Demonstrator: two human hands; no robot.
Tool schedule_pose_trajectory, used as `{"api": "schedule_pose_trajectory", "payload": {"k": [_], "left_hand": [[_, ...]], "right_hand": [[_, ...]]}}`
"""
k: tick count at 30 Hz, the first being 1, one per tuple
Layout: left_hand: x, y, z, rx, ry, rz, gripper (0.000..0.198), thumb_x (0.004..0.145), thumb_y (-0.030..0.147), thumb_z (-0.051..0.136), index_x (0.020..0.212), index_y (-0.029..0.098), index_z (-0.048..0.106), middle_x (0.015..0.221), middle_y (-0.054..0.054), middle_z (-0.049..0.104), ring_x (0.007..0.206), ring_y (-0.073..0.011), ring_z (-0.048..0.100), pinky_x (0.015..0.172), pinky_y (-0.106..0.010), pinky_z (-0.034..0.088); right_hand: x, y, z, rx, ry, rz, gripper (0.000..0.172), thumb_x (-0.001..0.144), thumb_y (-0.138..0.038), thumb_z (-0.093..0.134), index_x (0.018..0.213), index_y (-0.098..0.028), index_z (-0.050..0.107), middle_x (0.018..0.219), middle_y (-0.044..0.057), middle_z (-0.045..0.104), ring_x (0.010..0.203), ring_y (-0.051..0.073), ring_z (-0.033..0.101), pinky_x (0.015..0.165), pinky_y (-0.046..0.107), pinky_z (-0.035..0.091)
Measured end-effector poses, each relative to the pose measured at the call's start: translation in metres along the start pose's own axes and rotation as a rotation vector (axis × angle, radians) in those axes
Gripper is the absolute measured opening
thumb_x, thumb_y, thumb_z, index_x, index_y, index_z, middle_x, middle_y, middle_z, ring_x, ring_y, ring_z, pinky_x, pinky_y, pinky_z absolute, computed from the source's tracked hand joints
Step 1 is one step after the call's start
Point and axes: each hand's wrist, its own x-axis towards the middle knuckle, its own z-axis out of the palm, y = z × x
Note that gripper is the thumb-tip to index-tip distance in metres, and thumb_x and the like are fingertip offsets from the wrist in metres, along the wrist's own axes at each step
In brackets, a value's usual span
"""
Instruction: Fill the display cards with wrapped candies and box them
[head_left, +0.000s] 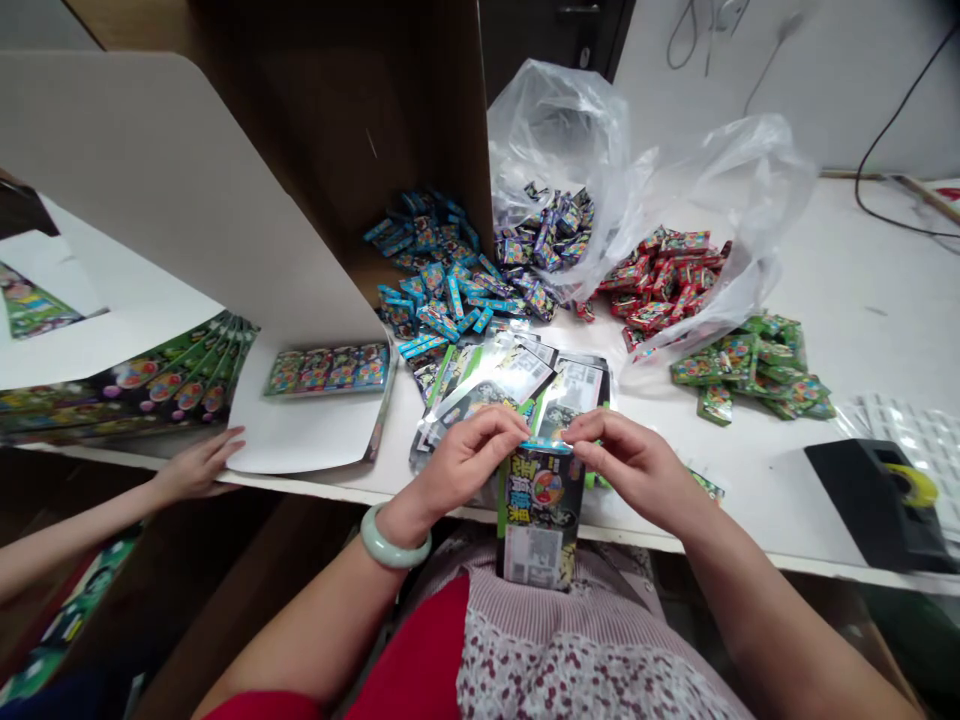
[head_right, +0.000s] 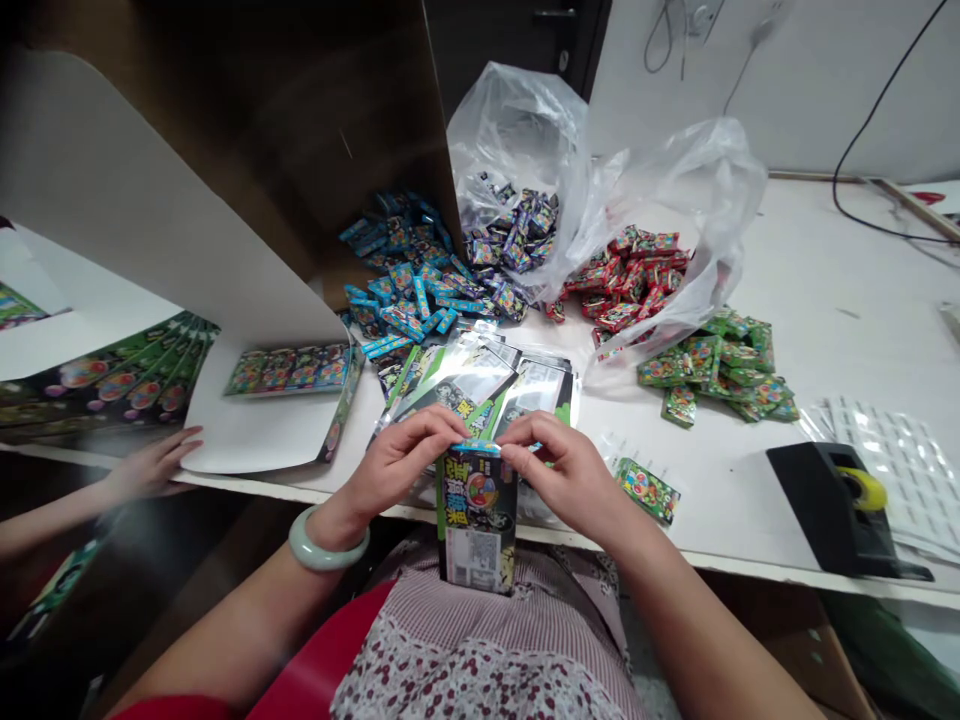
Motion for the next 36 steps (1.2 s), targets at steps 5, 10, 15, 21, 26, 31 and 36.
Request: {"api": "schedule_pose_trajectory", "payload": {"k": [5,10,15,21,26,31,36], "left_hand": [[-0.008,-0.007,0.001,0.130,-0.006,0.063,0.006,0.088,0.024,0.063,0.092,0.020,0.064,0.096,-0.005,0.066,0.094,-0.0174,0.062,0.080,-0.031,0.050],[-0.006,-0.003,0.004,0.120,0.012,0.083,0.004,0.087,0.023,0.063,0.089,0.020,0.062,0.091,-0.005,0.065,0.089,-0.0169,0.061,0.077,-0.030,0.051],[-0.009,-0.004,0.007,0.114,0.054,-0.009,0.005,0.085,0.023,0.063,0.088,0.020,0.060,0.088,-0.003,0.062,0.084,-0.0157,0.059,0.075,-0.029,0.050],[-0.007,-0.015,0.014,0.063,0.103,-0.062,0.014,0.085,0.024,0.063,0.099,0.021,0.063,0.094,-0.004,0.062,0.090,-0.0172,0.060,0.081,-0.029,0.049],[0.004,-0.023,0.015,0.144,0.122,-0.005,0.007,0.086,0.025,0.063,0.090,0.021,0.064,0.090,-0.003,0.061,0.088,-0.0177,0.059,0.081,-0.029,0.048],[0.011,-0.030,0.019,0.207,0.143,-0.049,0.011,0.085,0.032,0.063,0.089,0.022,0.063,0.089,-0.003,0.061,0.086,-0.0186,0.058,0.078,-0.029,0.049],[0.013,-0.030,0.016,0.207,0.152,-0.037,0.009,0.085,0.031,0.064,0.085,0.022,0.062,0.088,-0.001,0.062,0.087,-0.0177,0.059,0.076,-0.028,0.050]], "right_hand": [[-0.008,0.003,0.008,-0.020,0.117,0.041,0.012,0.090,-0.030,0.057,0.091,-0.021,0.065,0.094,0.006,0.066,0.085,0.017,0.063,0.071,0.031,0.051],[-0.003,-0.006,0.005,-0.150,0.113,0.065,0.011,0.089,-0.026,0.055,0.085,-0.020,0.063,0.082,0.004,0.065,0.071,0.014,0.059,0.059,0.027,0.047],[-0.006,-0.009,-0.003,-0.214,-0.040,-0.100,0.005,0.090,-0.026,0.057,0.090,-0.023,0.062,0.099,0.006,0.066,0.093,0.019,0.062,0.080,0.035,0.050],[-0.011,0.012,0.014,-0.226,0.189,-0.157,0.006,0.090,-0.023,0.056,0.094,-0.024,0.060,0.097,0.006,0.065,0.096,0.020,0.061,0.084,0.038,0.050],[-0.011,0.017,0.020,-0.177,0.326,-0.172,0.010,0.091,-0.022,0.055,0.098,-0.024,0.061,0.098,0.006,0.065,0.099,0.017,0.059,0.088,0.036,0.050],[-0.015,0.032,-0.010,-0.077,0.188,-0.055,0.018,0.089,-0.027,0.056,0.105,-0.026,0.063,0.110,0.004,0.065,0.102,0.016,0.061,0.085,0.032,0.052],[-0.036,0.091,-0.093,-0.418,0.522,0.420,0.023,0.088,-0.026,0.053,0.106,-0.019,0.067,0.105,0.007,0.069,0.091,0.017,0.064,0.084,0.033,0.049]]}}
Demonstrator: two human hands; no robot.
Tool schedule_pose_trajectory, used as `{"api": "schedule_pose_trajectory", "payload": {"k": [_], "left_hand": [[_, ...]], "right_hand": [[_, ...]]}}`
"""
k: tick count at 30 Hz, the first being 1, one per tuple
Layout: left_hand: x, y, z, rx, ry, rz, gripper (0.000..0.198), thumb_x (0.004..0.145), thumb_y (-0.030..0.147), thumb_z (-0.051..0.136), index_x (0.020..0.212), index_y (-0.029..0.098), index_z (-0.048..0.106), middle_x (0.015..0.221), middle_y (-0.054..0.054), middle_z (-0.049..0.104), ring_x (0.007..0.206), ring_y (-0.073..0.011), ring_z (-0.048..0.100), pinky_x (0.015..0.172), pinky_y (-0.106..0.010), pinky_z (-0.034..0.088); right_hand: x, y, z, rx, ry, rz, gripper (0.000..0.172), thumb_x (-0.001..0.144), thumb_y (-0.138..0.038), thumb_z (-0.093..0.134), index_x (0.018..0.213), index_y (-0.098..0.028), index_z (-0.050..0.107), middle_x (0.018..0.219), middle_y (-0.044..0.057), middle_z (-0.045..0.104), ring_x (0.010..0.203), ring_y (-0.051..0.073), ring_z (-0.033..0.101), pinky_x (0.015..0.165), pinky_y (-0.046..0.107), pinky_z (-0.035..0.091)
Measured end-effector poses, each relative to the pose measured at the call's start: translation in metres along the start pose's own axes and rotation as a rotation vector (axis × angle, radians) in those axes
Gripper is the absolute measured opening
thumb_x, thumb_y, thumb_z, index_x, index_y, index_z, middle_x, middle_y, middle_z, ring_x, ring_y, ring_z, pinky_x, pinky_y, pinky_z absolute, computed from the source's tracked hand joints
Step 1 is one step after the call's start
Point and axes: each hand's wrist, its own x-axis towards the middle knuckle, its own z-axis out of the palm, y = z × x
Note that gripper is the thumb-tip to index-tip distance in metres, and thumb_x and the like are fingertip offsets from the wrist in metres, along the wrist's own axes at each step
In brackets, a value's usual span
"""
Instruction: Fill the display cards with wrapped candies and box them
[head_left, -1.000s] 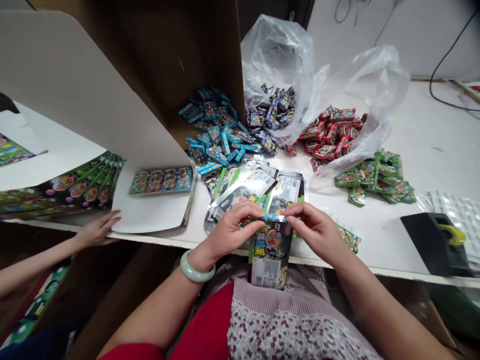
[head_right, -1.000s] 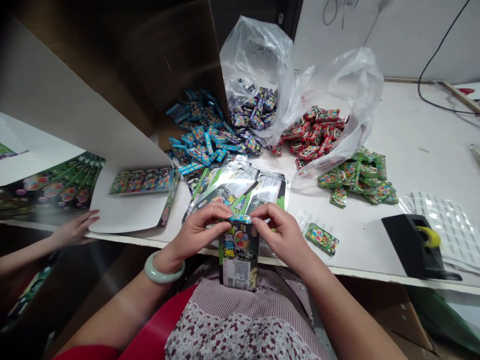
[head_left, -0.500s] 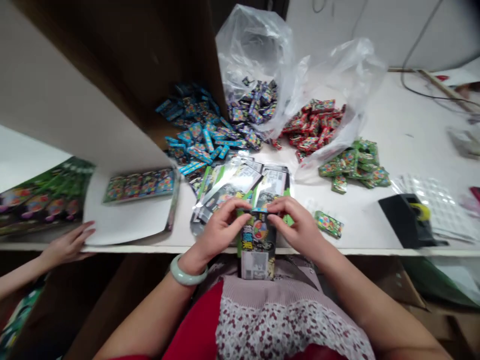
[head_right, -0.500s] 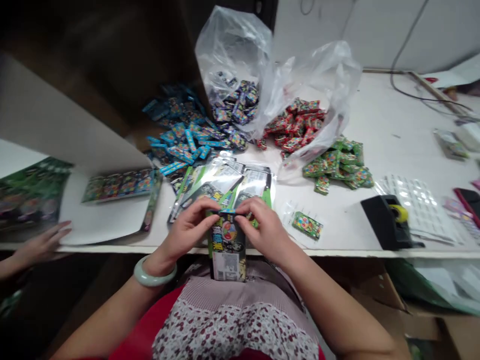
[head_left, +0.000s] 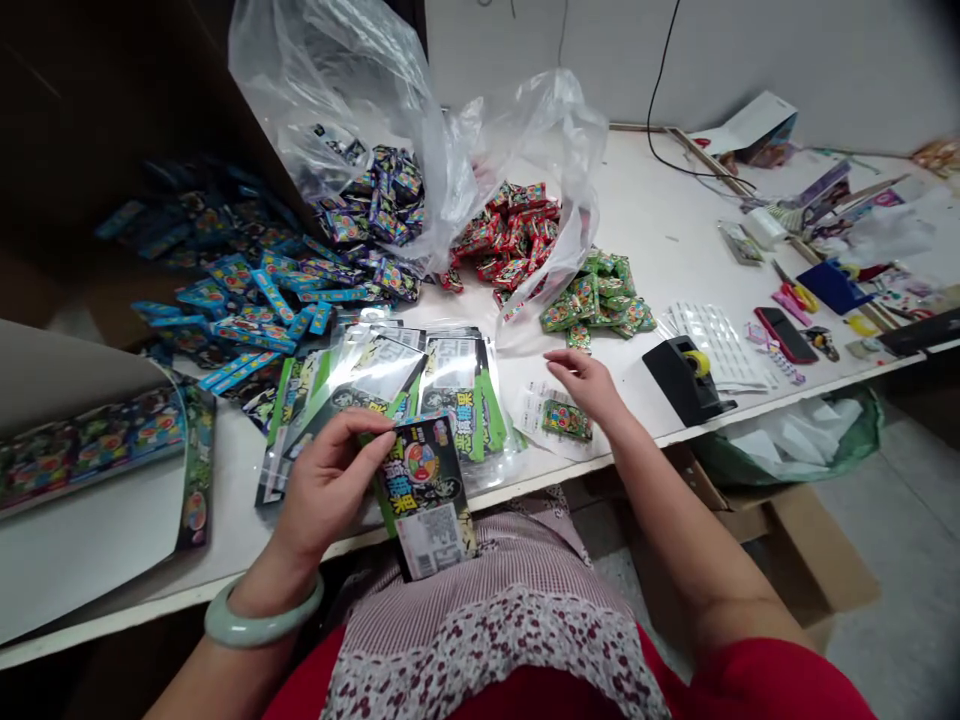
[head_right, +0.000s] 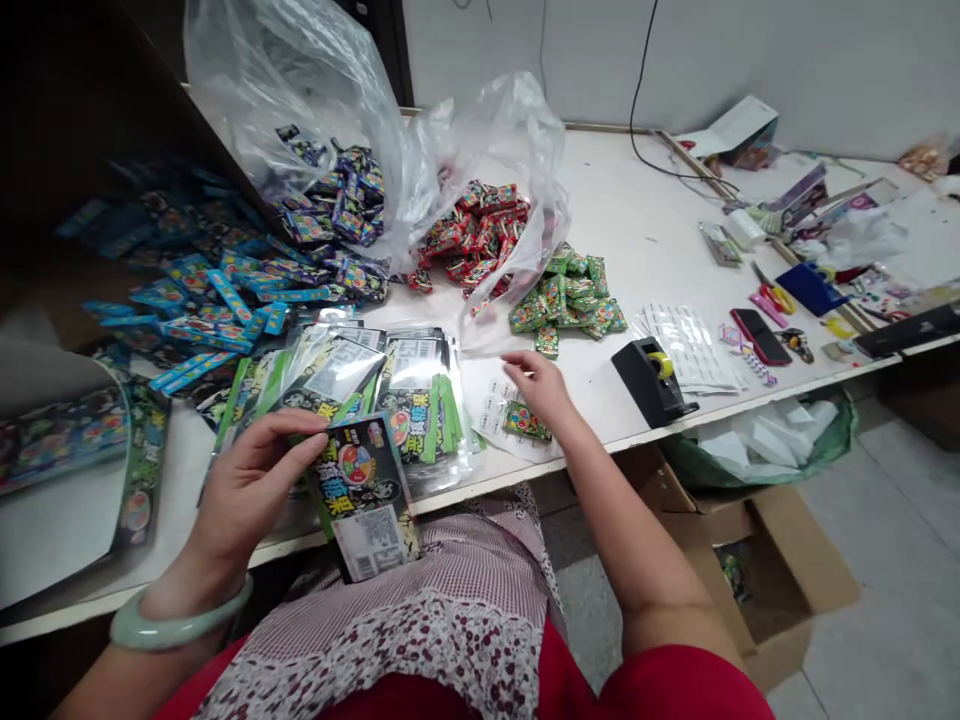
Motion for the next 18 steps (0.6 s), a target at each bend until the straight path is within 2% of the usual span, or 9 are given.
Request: {"api": "schedule_pose_trajectory", "payload": {"k": [3,6,12,15,18], "left_hand": [[0.001,0.001,-0.003,0.006,0.003,0.001,0.005,0.085,0.027,0.065,0.086,0.023,0.063,0.088,0.001,0.063,0.087,-0.0164,0.059,0.077,-0.027,0.050],[0.002,0.000,-0.003,0.011,0.007,0.008,0.005,0.085,0.026,0.066,0.087,0.023,0.063,0.090,0.002,0.063,0.088,-0.0158,0.059,0.078,-0.026,0.050],[0.004,-0.001,0.000,0.010,-0.010,0.018,0.004,0.086,0.025,0.065,0.089,0.024,0.063,0.090,0.002,0.063,0.088,-0.0154,0.058,0.078,-0.026,0.049],[0.003,0.000,0.000,0.006,-0.012,0.032,0.004,0.086,0.025,0.065,0.089,0.024,0.063,0.090,0.002,0.063,0.088,-0.0156,0.059,0.078,-0.026,0.049],[0.004,0.000,0.000,-0.009,-0.011,0.044,0.005,0.086,0.027,0.065,0.089,0.023,0.063,0.089,0.001,0.063,0.087,-0.0163,0.059,0.078,-0.026,0.049]], "right_hand": [[0.008,0.045,-0.020,-0.151,0.060,0.114,0.017,0.083,-0.020,0.058,0.093,-0.016,0.071,0.096,0.009,0.068,0.081,0.019,0.061,0.082,0.036,0.046],[-0.003,0.065,-0.023,-0.239,0.047,0.178,0.010,0.078,-0.018,0.063,0.084,-0.017,0.071,0.089,0.007,0.065,0.075,0.018,0.059,0.079,0.033,0.044],[-0.019,0.069,-0.013,-0.253,0.060,0.223,0.004,0.076,-0.020,0.063,0.075,-0.018,0.066,0.087,0.006,0.061,0.074,0.016,0.056,0.077,0.032,0.042],[-0.022,0.072,-0.017,-0.179,0.052,0.226,0.003,0.076,-0.022,0.062,0.075,-0.019,0.064,0.083,0.004,0.063,0.074,0.016,0.057,0.076,0.031,0.043],[-0.025,0.077,-0.027,-0.049,0.021,0.243,0.011,0.079,-0.029,0.059,0.076,-0.019,0.061,0.075,0.002,0.064,0.070,0.016,0.061,0.070,0.031,0.048]]}}
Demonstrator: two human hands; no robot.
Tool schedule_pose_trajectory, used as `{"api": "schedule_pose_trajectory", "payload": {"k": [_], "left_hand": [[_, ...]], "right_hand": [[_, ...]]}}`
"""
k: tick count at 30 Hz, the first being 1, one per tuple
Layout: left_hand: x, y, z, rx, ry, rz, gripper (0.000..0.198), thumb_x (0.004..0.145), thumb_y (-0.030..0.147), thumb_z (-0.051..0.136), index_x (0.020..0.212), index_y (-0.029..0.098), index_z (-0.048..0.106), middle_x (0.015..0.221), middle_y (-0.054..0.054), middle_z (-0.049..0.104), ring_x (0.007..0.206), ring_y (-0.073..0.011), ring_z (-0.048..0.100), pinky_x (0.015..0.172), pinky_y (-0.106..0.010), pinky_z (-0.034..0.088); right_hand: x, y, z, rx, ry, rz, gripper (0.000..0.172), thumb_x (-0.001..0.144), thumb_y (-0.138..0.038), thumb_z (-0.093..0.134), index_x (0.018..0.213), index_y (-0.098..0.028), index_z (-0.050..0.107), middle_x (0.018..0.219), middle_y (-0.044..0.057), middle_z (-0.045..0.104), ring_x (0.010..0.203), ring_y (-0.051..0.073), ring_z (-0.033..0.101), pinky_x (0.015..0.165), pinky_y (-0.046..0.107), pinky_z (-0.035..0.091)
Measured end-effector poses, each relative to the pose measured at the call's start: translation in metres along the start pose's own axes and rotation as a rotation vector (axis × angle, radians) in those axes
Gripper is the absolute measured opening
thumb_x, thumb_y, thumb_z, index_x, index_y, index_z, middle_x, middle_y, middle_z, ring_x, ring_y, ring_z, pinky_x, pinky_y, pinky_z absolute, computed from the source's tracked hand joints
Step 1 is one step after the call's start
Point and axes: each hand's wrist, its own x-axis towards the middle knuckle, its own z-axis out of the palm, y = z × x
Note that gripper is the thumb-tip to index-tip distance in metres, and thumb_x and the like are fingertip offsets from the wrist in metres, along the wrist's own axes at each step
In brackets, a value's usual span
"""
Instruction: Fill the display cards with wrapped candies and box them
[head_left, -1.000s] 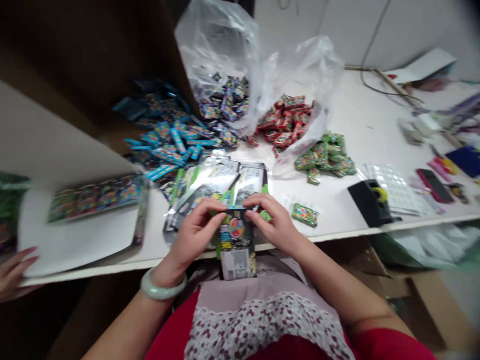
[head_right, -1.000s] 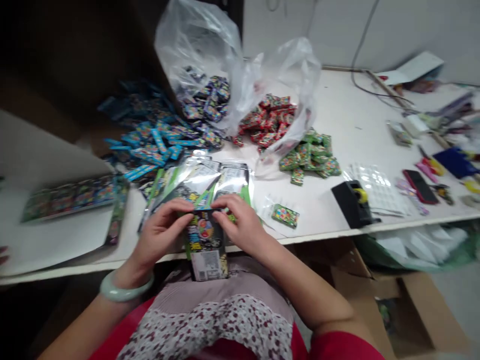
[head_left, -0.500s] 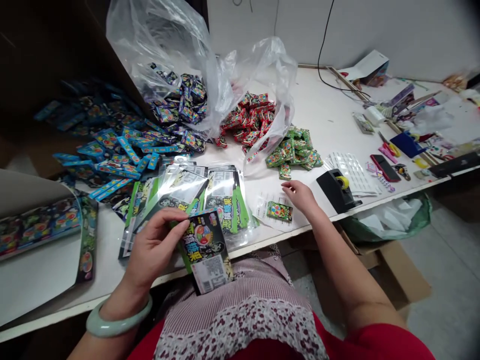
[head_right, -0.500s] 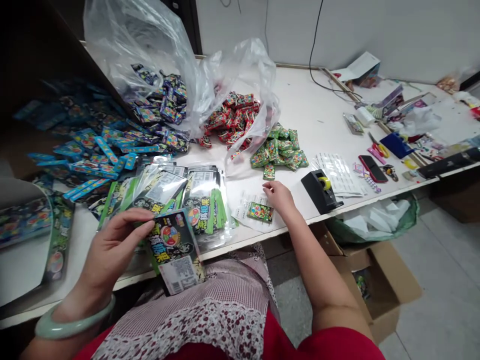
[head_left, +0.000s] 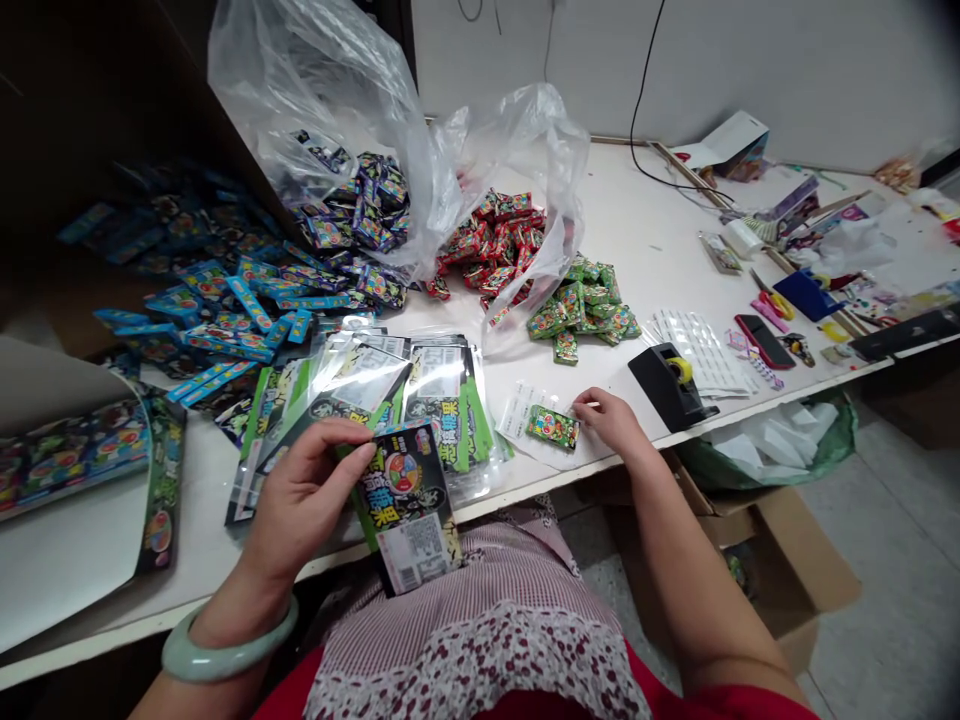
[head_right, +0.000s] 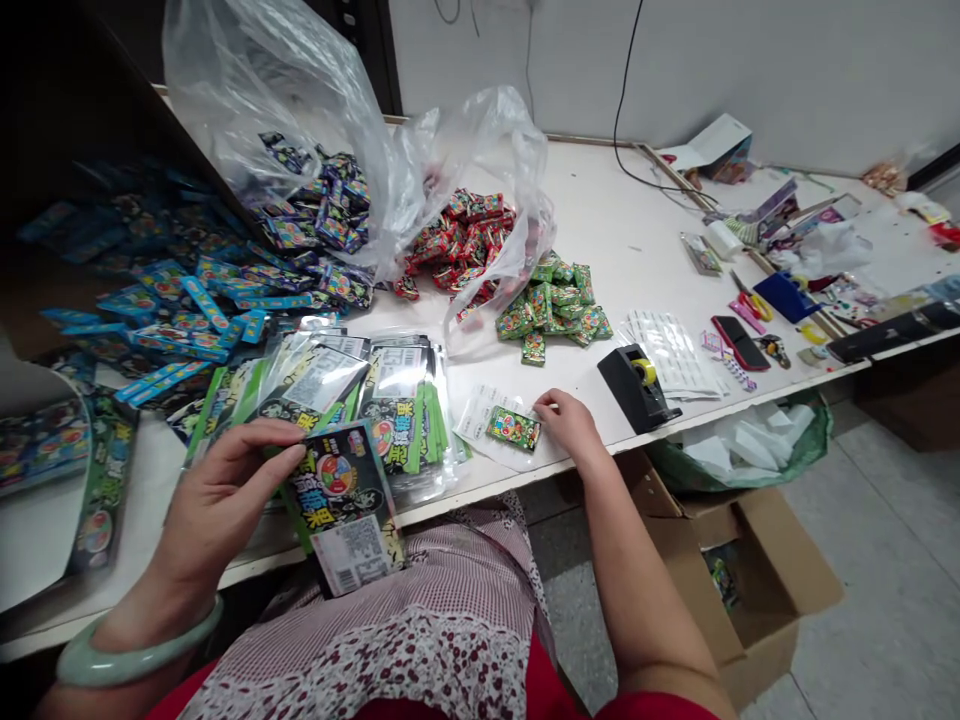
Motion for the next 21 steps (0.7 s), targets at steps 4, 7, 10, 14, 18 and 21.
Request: {"api": "schedule_pose_trajectory", "payload": {"k": [4,7,10,14,18,21], "left_hand": [[0.001,0.002,0.006,-0.018,0.007,0.012,0.007,0.085,0.027,0.064,0.087,0.021,0.062,0.087,-0.001,0.061,0.086,-0.0169,0.059,0.078,-0.027,0.048],[0.002,0.006,0.014,-0.046,-0.008,0.039,0.005,0.084,0.023,0.063,0.086,0.020,0.060,0.084,-0.001,0.060,0.082,-0.0155,0.058,0.075,-0.027,0.046],[0.002,0.011,0.021,-0.085,-0.023,0.059,0.004,0.085,0.022,0.062,0.085,0.020,0.058,0.083,-0.001,0.057,0.082,-0.0152,0.056,0.076,-0.028,0.045],[0.000,0.016,0.023,-0.119,-0.041,0.073,0.003,0.086,0.019,0.060,0.086,0.020,0.056,0.083,-0.001,0.055,0.080,-0.0149,0.054,0.076,-0.029,0.043],[-0.004,0.018,0.018,-0.149,-0.039,0.056,0.002,0.088,0.019,0.055,0.087,0.020,0.056,0.085,-0.001,0.055,0.083,-0.0150,0.054,0.078,-0.030,0.042],[-0.006,0.014,0.017,-0.174,-0.034,0.032,0.004,0.089,0.021,0.054,0.088,0.020,0.057,0.085,-0.001,0.056,0.083,-0.0150,0.053,0.078,-0.030,0.042]], "right_hand": [[-0.003,-0.014,-0.015,0.156,-0.014,-0.002,0.029,0.079,-0.047,0.059,0.075,-0.018,0.057,0.071,0.003,0.063,0.070,0.018,0.063,0.064,0.030,0.051],[-0.012,-0.065,-0.017,0.289,-0.107,-0.177,0.031,0.079,-0.049,0.063,0.079,-0.018,0.059,0.077,0.003,0.062,0.074,0.015,0.059,0.071,0.030,0.050],[-0.029,-0.139,-0.008,0.367,-0.411,-0.491,0.024,0.085,-0.042,0.061,0.079,-0.018,0.060,0.085,0.004,0.064,0.080,0.015,0.058,0.076,0.028,0.047],[-0.042,-0.212,0.018,0.186,-0.636,-0.699,0.014,0.084,-0.031,0.059,0.079,-0.018,0.061,0.086,0.005,0.065,0.082,0.015,0.058,0.077,0.029,0.045],[-0.036,-0.227,0.041,0.044,-0.743,-0.585,0.013,0.082,-0.029,0.058,0.076,-0.018,0.060,0.070,0.002,0.062,0.064,0.013,0.054,0.060,0.025,0.043],[-0.033,-0.222,0.048,0.084,-0.785,-0.493,0.014,0.082,-0.031,0.057,0.075,-0.018,0.060,0.067,0.001,0.061,0.060,0.012,0.054,0.056,0.024,0.041]]}}
